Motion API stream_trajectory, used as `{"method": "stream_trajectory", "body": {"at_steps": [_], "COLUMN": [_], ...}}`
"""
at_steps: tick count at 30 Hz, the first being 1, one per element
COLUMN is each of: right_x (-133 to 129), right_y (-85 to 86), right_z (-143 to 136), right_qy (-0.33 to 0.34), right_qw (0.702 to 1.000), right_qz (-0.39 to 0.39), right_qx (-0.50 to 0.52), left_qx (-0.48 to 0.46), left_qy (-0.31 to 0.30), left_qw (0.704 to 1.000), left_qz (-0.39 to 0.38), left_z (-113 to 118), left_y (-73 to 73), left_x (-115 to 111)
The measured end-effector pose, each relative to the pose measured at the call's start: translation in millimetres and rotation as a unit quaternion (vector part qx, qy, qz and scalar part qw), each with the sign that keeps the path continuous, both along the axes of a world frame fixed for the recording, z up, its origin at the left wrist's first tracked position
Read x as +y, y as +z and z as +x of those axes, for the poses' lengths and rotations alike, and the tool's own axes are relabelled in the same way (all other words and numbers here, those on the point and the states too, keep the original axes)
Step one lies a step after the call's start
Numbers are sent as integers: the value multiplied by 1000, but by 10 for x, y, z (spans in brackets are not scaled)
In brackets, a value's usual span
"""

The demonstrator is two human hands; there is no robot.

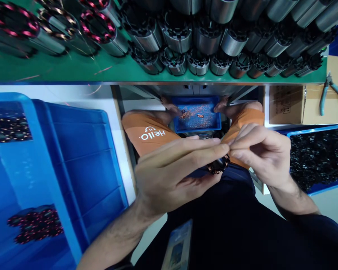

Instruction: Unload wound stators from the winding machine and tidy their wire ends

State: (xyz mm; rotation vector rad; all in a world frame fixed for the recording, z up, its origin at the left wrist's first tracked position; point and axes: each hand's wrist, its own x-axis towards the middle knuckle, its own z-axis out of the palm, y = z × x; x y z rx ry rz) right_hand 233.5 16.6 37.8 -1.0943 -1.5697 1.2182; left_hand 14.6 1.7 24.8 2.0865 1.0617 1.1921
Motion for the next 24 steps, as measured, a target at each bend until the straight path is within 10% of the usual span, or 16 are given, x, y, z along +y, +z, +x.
{"method": "stream_trajectory", "body": {"at_steps": [6, 12, 24], "right_x": [-39, -189, -146], "right_y": [-104, -78, 8], "right_z": [-78, -169, -218], "right_qy": [-178, -61, -79], "right_qw": [976, 998, 997], "right_qz": [-34, 3, 9], "right_qx": [118, 14, 6], "left_qx": [-30, -39, -73], "left_qy": [119, 132, 75], "left_qw": [992, 990, 994], "left_qz": [-11, -30, -35], "left_z": [72, 100, 205], "left_y": [64, 57, -53], "left_x": [55, 93, 57]}}
